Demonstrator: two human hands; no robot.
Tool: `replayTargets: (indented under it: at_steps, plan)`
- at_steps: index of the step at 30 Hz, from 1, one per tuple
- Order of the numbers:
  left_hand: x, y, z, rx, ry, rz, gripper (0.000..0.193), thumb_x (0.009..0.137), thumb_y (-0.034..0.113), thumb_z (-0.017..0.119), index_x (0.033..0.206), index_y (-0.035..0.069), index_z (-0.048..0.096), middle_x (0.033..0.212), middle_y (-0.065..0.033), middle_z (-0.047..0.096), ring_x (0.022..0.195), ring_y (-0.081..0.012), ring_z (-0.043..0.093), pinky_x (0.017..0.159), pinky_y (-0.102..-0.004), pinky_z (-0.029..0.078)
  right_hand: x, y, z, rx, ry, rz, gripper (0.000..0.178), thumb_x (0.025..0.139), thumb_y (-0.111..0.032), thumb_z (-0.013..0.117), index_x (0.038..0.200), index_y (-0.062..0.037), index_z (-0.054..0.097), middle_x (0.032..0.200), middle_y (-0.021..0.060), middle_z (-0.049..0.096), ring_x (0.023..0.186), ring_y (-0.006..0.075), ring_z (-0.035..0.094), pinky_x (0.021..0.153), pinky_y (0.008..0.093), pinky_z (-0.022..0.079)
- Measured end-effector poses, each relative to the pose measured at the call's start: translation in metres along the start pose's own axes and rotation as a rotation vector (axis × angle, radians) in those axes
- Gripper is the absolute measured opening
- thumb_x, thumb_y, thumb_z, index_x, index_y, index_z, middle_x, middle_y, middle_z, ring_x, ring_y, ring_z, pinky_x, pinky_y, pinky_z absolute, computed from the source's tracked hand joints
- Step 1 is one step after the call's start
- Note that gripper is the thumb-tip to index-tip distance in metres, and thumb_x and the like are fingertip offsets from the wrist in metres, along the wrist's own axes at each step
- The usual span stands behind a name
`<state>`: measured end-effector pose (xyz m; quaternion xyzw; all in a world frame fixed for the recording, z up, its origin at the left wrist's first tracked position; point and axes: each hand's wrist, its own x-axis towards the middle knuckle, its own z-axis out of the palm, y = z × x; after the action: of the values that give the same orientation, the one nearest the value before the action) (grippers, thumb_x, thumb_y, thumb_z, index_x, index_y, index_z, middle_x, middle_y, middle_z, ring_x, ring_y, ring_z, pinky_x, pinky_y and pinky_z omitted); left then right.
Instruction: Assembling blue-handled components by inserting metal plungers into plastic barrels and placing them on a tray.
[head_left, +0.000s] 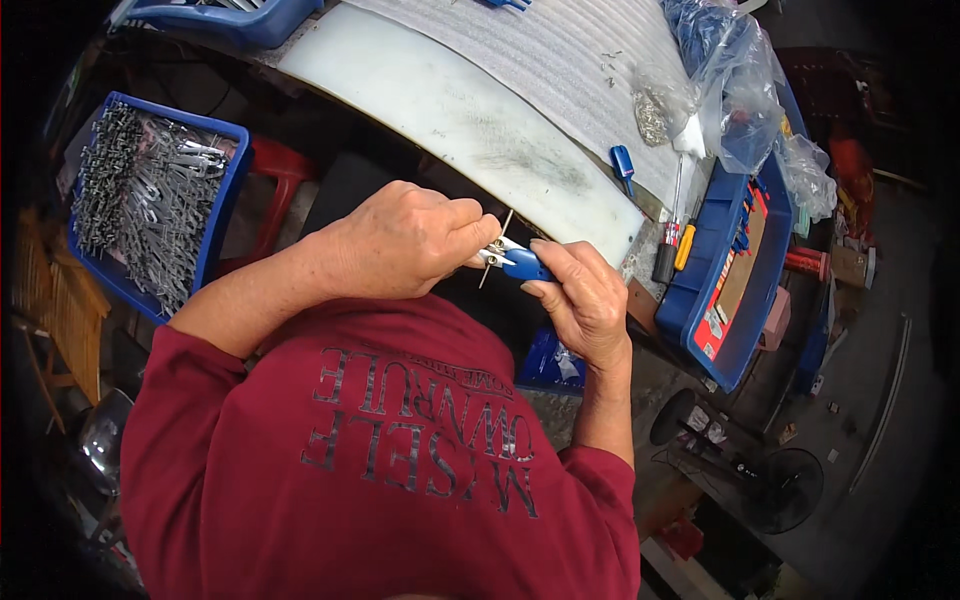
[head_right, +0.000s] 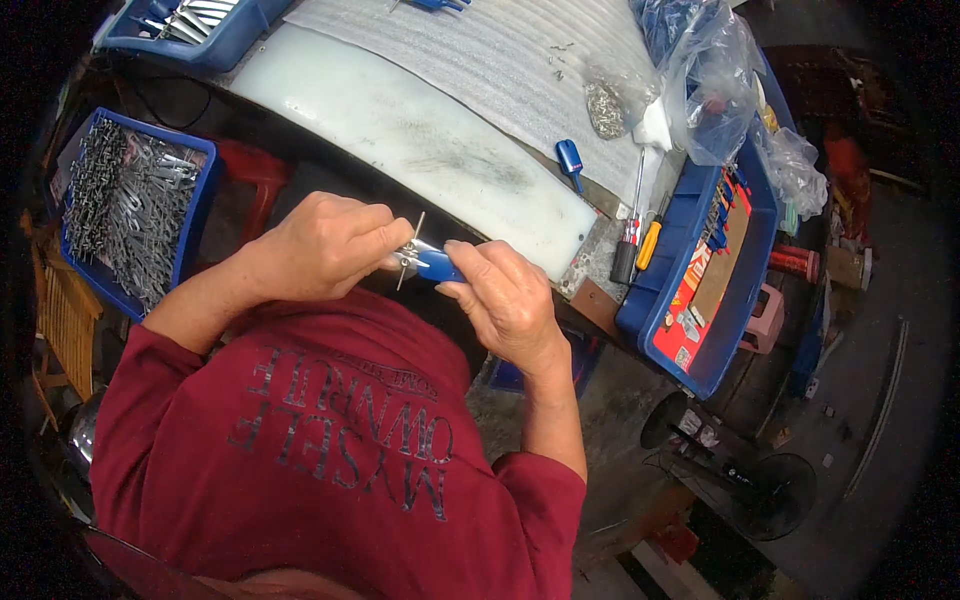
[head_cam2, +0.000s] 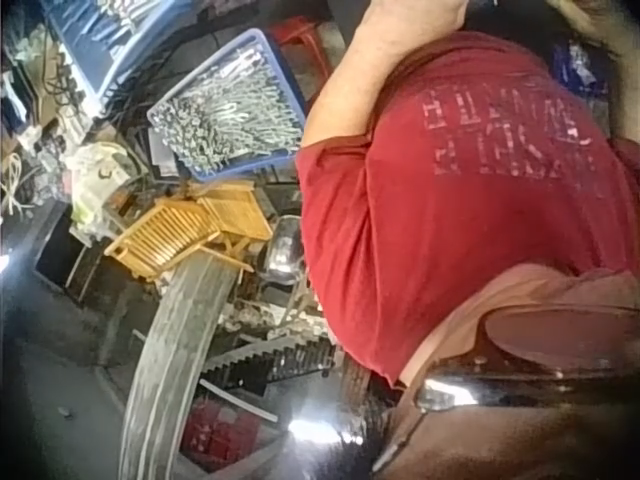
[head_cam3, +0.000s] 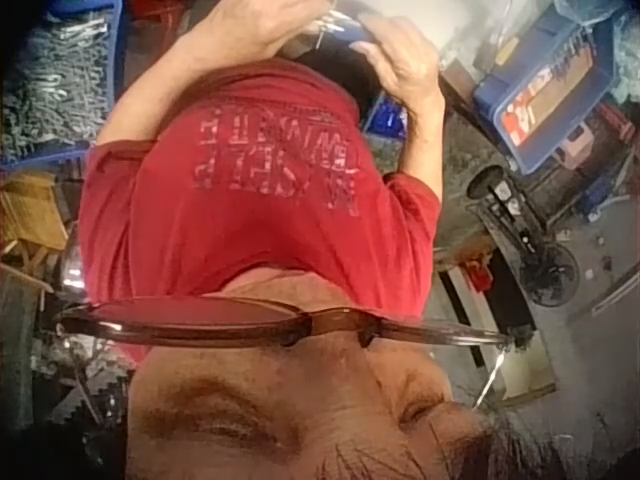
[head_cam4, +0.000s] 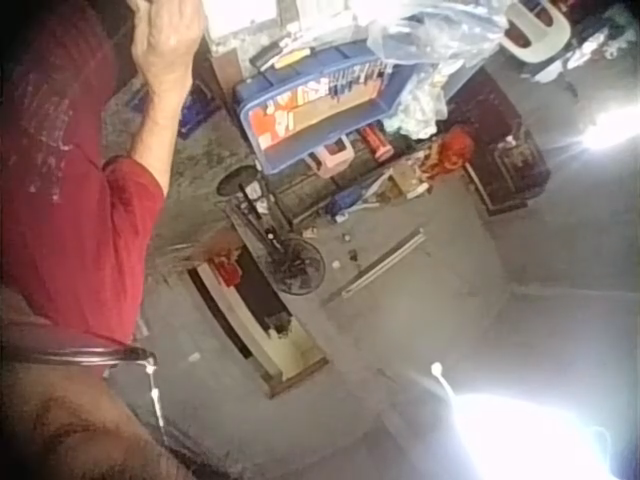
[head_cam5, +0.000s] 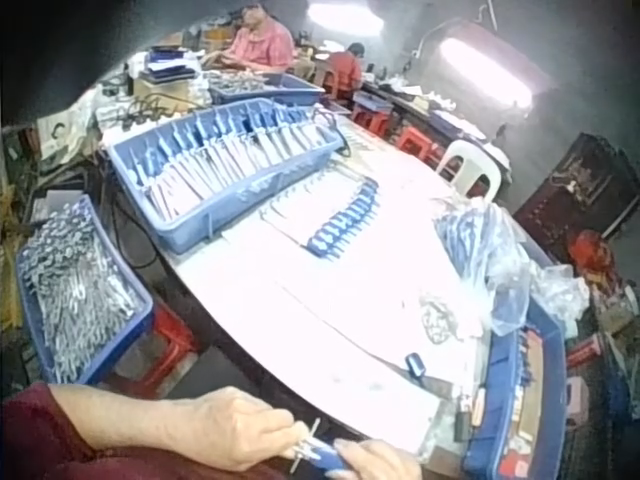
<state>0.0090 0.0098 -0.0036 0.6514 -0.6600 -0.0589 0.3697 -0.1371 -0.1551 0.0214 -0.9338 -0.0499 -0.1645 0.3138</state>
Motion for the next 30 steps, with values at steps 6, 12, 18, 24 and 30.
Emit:
replayTargets:
  at_steps: [6, 12, 18, 24, 30]
  plan:
    - [-0.0004, 0.0021, -0.0002, 0.005, 0.022, -0.015, 0.028, 0.069, 0.011, 0.063, 0.092, 0.001, 0.051, 0.064, -0.0083, 0.046, 0.055, -0.0251, 0.052, 0.048, -0.0345, 0.04, -0.0012, -0.0005, 0.0059, 0.001, 0.057, 0.028, 0.032, 0.069, -0.013, 0.069, 0.095, 0.0028, 0.059, 0.069, 0.0113, 0.056, 0.057, 0.021, 0.052, 0.05, 0.0283, 0.042]
    - [-0.0012, 0.0025, 0.0024, 0.01, 0.017, -0.023, 0.027, 0.069, 0.011, 0.063, 0.091, 0.001, 0.051, 0.064, -0.0084, 0.045, 0.055, -0.0247, 0.051, 0.047, -0.034, 0.04, -0.0017, -0.0017, 0.0068, -0.052, 0.047, 0.028, 0.032, 0.069, -0.013, 0.069, 0.094, 0.0029, 0.058, 0.068, 0.0114, 0.055, 0.056, 0.0211, 0.051, 0.049, 0.0284, 0.041]
    - [-0.0013, 0.0026, 0.0037, 0.009, 0.019, -0.021, 0.025, 0.07, 0.011, 0.063, 0.089, 0.002, 0.05, 0.063, -0.0082, 0.045, 0.054, -0.0245, 0.051, 0.047, -0.0341, 0.04, -0.0007, -0.0016, 0.0056, -0.062, 0.023, 0.02, 0.032, 0.069, -0.013, 0.069, 0.094, 0.0031, 0.058, 0.067, 0.011, 0.053, 0.055, 0.0211, 0.05, 0.049, 0.0287, 0.041]
    - [0.0, 0.0012, 0.0052, 0.021, 0.006, -0.036, 0.025, 0.07, 0.012, 0.063, 0.088, 0.002, 0.05, 0.063, -0.0082, 0.044, 0.054, -0.0243, 0.051, 0.047, -0.0343, 0.04, 0.0, 0.0011, 0.0073, -0.047, 0.029, 0.033, 0.032, 0.069, -0.013, 0.069, 0.094, 0.0032, 0.059, 0.068, 0.0112, 0.054, 0.056, 0.0207, 0.051, 0.049, 0.0283, 0.041]
    - [-0.0004, 0.0002, 0.0064, 0.027, 0.029, -0.029, 0.025, 0.069, 0.012, 0.063, 0.088, 0.002, 0.05, 0.063, -0.0081, 0.044, 0.054, -0.0244, 0.051, 0.047, -0.0342, 0.04, -0.0014, 0.0037, 0.0077, -0.036, 0.035, 0.049, 0.033, 0.067, -0.013, 0.07, 0.093, 0.0031, 0.059, 0.07, 0.011, 0.056, 0.057, 0.0204, 0.052, 0.05, 0.0275, 0.041]
